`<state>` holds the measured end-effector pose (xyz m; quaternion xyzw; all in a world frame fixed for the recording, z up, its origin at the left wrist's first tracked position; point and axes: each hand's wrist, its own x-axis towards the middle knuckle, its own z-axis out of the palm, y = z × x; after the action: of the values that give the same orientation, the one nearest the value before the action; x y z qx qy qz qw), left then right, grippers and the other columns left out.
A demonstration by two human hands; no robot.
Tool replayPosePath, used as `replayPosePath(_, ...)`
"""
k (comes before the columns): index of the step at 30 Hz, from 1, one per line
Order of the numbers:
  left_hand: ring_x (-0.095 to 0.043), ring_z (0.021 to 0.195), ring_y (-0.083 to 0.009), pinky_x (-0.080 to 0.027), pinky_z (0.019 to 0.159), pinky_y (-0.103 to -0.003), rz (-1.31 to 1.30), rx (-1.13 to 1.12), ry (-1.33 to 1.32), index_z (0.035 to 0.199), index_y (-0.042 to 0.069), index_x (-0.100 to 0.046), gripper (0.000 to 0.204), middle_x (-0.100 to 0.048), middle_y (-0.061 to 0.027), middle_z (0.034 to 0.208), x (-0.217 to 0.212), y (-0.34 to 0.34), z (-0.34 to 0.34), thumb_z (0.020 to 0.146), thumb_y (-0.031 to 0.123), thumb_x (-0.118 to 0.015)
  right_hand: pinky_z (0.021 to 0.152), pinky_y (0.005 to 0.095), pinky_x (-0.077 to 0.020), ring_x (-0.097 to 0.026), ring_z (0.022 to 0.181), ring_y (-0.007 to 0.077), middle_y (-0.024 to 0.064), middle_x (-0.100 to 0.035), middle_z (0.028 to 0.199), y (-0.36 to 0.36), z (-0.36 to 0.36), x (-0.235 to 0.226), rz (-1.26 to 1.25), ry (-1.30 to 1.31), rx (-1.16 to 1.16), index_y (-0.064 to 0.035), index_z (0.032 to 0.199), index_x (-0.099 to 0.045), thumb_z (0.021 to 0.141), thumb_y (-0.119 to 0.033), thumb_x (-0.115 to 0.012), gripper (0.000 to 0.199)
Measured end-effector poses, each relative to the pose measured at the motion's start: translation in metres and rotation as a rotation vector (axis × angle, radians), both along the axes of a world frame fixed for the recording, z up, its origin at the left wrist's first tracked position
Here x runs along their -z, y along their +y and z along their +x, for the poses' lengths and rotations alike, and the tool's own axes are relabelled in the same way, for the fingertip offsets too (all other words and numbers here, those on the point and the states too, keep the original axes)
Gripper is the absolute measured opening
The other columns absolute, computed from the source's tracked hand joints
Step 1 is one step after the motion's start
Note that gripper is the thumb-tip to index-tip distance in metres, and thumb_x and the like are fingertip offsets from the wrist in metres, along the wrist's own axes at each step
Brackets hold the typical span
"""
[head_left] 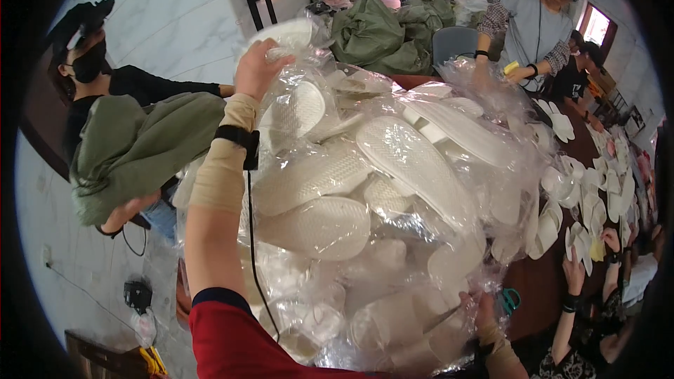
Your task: Trimming threads and sorting white slipper components at a manufacturing table.
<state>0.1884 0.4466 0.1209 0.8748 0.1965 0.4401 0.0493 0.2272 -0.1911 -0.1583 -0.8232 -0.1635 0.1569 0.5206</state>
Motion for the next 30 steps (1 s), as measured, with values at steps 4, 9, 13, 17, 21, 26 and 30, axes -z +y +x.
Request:
replayPosePath(4, -0.055, 0.081, -0.0324, -0.045, 0.069, -0.043, 0.152, 0.303, -0.161, 0.095, 0.005, -0.059, 0.033, -0.055, -0.0128, 0.084, -0.040, -0.114, -0.027, 0.073, 0.024, -0.076, 0.052, 0.0355, -0.0405, -0.049, 0.054, 0.0148, 0.0157, -0.056, 0.059, 0.000, 0.004, -0.002, -0.098, -0.178, -0.166, 0.0032, 0.072, -0.060, 0.081, -0.032, -0.072, 0.039)
replayPosePath(9, -0.049, 0.101, -0.0301, -0.042, 0.084, -0.041, 0.290, 0.348, 0.181, 0.100, 0.010, -0.054, 0.039, -0.051, -0.0105, 0.105, 0.041, -0.254, -0.019, 0.067, 0.013, -0.074, 0.059, 0.0370, -0.0464, -0.060, 0.062, 0.0264, 0.0172, -0.062, 0.071, -0.015, 0.003, 0.018, -0.227, -0.210, -0.179, 0.0007, 0.084, -0.062, 0.083, -0.029, -0.068, 0.031)
replayPosePath(13, -0.041, 0.123, -0.0291, -0.025, 0.105, -0.058, 0.222, 0.496, 0.504, 0.123, 0.014, -0.050, 0.062, -0.047, -0.0063, 0.127, 0.071, -0.285, -0.035, 0.066, 0.009, -0.074, 0.063, 0.0386, -0.0482, -0.062, 0.068, 0.0320, 0.0176, -0.063, 0.077, -0.006, 0.001, 0.010, -0.053, -0.208, -0.180, -0.0014, 0.087, -0.063, 0.083, -0.029, -0.067, 0.028)
replayPosePath(17, -0.032, 0.135, -0.0291, -0.023, 0.108, -0.059, 0.174, 0.266, 0.460, 0.137, 0.017, -0.042, 0.067, -0.038, -0.0068, 0.144, 0.060, -0.321, -0.054, 0.076, 0.005, -0.068, 0.063, 0.0401, -0.0468, -0.060, 0.068, 0.0345, 0.0196, -0.063, 0.077, 0.001, 0.002, -0.001, -0.095, -0.302, -0.206, -0.0021, 0.082, -0.062, 0.083, -0.037, -0.065, 0.035)
replayPosePath(21, -0.035, 0.133, -0.0326, -0.028, 0.108, -0.050, -0.041, 0.483, 0.276, 0.133, 0.011, -0.047, 0.056, -0.041, -0.0115, 0.141, 0.055, -0.406, -0.121, 0.080, 0.003, -0.063, 0.063, 0.0449, -0.0444, -0.059, 0.069, 0.0401, 0.0206, -0.062, 0.075, 0.004, 0.006, -0.036, -0.047, -0.289, -0.211, -0.0013, 0.081, -0.061, 0.085, -0.041, -0.062, 0.040)
replayPosePath(26, -0.029, 0.136, -0.0369, -0.025, 0.112, -0.045, -0.398, 0.201, 0.170, 0.136, 0.003, -0.043, 0.048, -0.037, -0.0171, 0.144, 0.186, -0.462, -0.231, 0.088, 0.007, -0.051, 0.063, 0.0423, -0.0448, -0.061, 0.071, 0.0357, 0.0203, -0.061, 0.076, -0.005, 0.005, -0.061, -0.111, -0.373, -0.099, -0.0004, 0.085, -0.058, 0.085, -0.038, -0.064, 0.038)
replayPosePath(30, -0.023, 0.138, -0.0378, -0.020, 0.114, -0.045, -0.400, 0.120, 0.313, 0.140, 0.005, -0.037, 0.050, -0.031, -0.0173, 0.147, 0.251, -0.472, -0.251, 0.091, 0.011, -0.047, 0.070, 0.0501, -0.0447, -0.059, 0.078, 0.0451, 0.0252, -0.062, 0.079, -0.012, -0.013, -0.062, -0.275, -0.357, -0.168, -0.0008, 0.095, -0.053, 0.088, -0.042, -0.058, 0.042)
